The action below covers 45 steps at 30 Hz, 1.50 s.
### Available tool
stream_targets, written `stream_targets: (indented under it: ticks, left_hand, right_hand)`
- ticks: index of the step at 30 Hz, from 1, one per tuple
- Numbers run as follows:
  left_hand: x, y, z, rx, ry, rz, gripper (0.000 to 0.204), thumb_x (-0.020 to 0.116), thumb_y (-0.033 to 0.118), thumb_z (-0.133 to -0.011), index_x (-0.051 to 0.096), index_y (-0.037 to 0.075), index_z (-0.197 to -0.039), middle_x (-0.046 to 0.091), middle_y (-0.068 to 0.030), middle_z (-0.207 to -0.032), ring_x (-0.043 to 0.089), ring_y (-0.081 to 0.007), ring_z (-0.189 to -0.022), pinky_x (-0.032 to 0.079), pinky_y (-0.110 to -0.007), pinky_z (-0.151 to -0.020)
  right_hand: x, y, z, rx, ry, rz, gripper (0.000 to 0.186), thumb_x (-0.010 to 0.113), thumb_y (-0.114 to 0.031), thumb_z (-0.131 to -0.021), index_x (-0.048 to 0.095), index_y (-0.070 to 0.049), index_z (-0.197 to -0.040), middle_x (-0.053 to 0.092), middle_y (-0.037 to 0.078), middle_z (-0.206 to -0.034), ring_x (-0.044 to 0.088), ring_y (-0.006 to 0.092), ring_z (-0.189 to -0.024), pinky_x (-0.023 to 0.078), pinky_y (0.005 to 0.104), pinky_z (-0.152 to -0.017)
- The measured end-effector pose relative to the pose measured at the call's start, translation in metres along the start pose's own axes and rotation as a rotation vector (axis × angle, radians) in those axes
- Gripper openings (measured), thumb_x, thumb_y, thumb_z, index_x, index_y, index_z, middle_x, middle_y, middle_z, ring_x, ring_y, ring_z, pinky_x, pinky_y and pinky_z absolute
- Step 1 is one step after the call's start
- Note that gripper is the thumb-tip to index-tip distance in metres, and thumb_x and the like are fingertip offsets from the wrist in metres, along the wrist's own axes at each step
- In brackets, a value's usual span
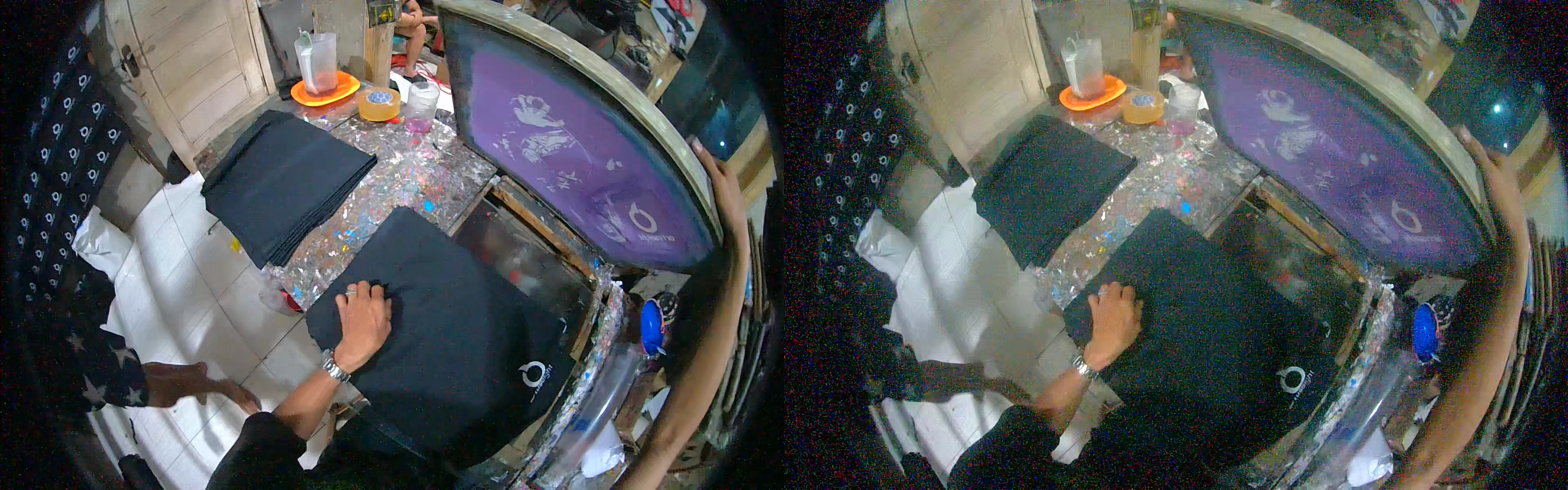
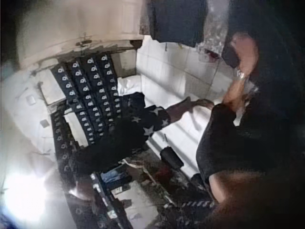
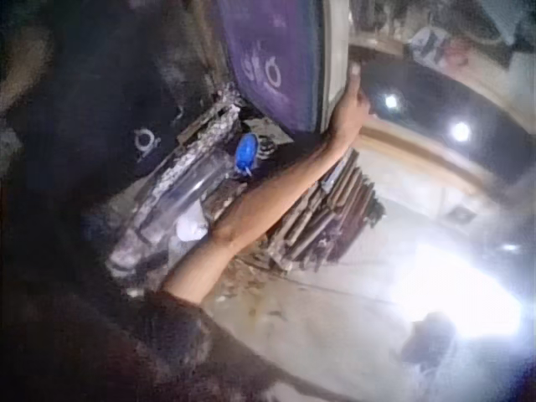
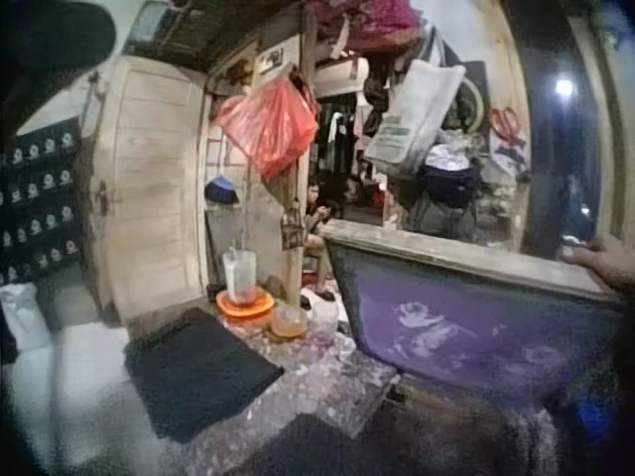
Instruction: The person screen prints logos onto black t-shirts by placing each shirt on the printing platen, lowering the screen, and using a squeegee to apply white ink before lifting the screen and passing the shirt to an assistant.
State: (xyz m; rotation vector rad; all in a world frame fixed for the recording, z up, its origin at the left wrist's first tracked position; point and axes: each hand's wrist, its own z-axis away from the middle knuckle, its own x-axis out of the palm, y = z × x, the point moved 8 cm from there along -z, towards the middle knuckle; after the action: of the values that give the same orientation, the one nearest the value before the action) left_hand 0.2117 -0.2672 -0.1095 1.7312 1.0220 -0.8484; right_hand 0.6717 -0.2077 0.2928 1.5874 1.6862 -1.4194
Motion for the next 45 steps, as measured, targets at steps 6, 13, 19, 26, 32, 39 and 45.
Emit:
stream_targets:
  ticks: [6,13,19,26,32,39,45]
  left_hand:
    - [-0.024,0.013,-0.05,-0.062,0.074,0.657,0.016,0.053,0.01,-0.094,0.04,0.0,-0.094,0.053,-0.027,-0.07,0.055,-0.0478,-0.068,0.041,-0.054,-0.058]
    - [-0.144,-0.078,-0.189,-0.052,0.262,0.062,0.014,0.055,0.012,-0.091,0.049,-0.001,-0.094,0.063,-0.0266,-0.077,0.063,-0.0435,-0.072,0.048,-0.051,-0.061]
    - [-0.233,-0.177,-0.223,0.058,0.538,-0.624,0.028,0.053,0.015,-0.093,0.056,-0.002,-0.115,0.059,-0.0218,-0.108,0.058,-0.0385,-0.097,0.048,-0.047,-0.078]
    - [0.005,0.187,0.014,0.724,-0.408,0.082,0.05,0.067,0.035,-0.081,0.058,0.002,-0.117,0.049,-0.0185,-0.135,0.041,-0.0384,-0.129,0.031,-0.052,-0.107]
    - [0.097,0.285,0.089,0.822,-0.401,0.133,0.078,0.053,0.06,-0.085,0.04,0.008,-0.143,0.028,-0.0119,-0.153,0.023,-0.0376,-0.141,0.018,-0.06,-0.111]
    - [0.112,0.297,0.101,0.853,-0.494,0.05,0.081,0.044,0.064,-0.088,0.03,0.011,-0.148,0.02,-0.0061,-0.157,0.013,-0.0343,-0.145,0.011,-0.061,-0.112]
    - [-0.005,0.274,0.021,0.508,-0.334,0.809,0.083,0.068,0.036,-0.084,0.024,0.005,-0.147,0.021,-0.0262,-0.152,0.017,-0.0446,-0.141,0.015,-0.055,-0.113]
  right_hand:
    - [0.013,0.0,-0.001,0.051,-0.142,-0.085,0.068,0.051,-0.056,-0.091,0.062,0.005,-0.118,0.065,0.011,-0.102,0.06,0.0151,-0.09,0.043,0.0223,-0.085]
    - [0.013,-0.026,0.021,0.0,-0.038,-0.096,0.071,0.053,-0.058,-0.088,0.063,0.006,-0.118,0.064,0.014,-0.106,0.059,0.0172,-0.097,0.042,0.0259,-0.091]
    - [0.011,-0.023,0.001,-0.114,-0.133,-0.001,0.071,0.052,-0.066,-0.083,0.068,-0.002,-0.112,0.07,0.021,-0.094,0.068,0.0285,-0.084,0.052,0.0374,-0.08]
    - [-0.006,-0.022,0.013,-0.101,-0.038,0.269,0.076,0.046,-0.069,-0.084,0.07,0.002,-0.096,0.065,0.03,-0.101,0.062,0.0449,-0.097,0.046,0.0471,-0.087]
    - [0.002,-0.042,0.035,-0.259,-0.061,0.206,0.071,0.045,-0.064,-0.086,0.067,0.001,-0.107,0.061,0.028,-0.114,0.058,0.0435,-0.107,0.044,0.0469,-0.094]
    - [-0.017,-0.042,0.058,-0.181,0.012,0.133,0.074,0.047,-0.064,-0.085,0.067,0.005,-0.105,0.063,0.026,-0.113,0.059,0.041,-0.109,0.046,0.0447,-0.093]
    - [0.005,-0.047,0.111,-0.157,0.187,0.271,0.072,0.051,-0.067,-0.082,0.069,0.0,-0.102,0.069,0.024,-0.084,0.068,0.0373,-0.08,0.053,0.0422,-0.075]
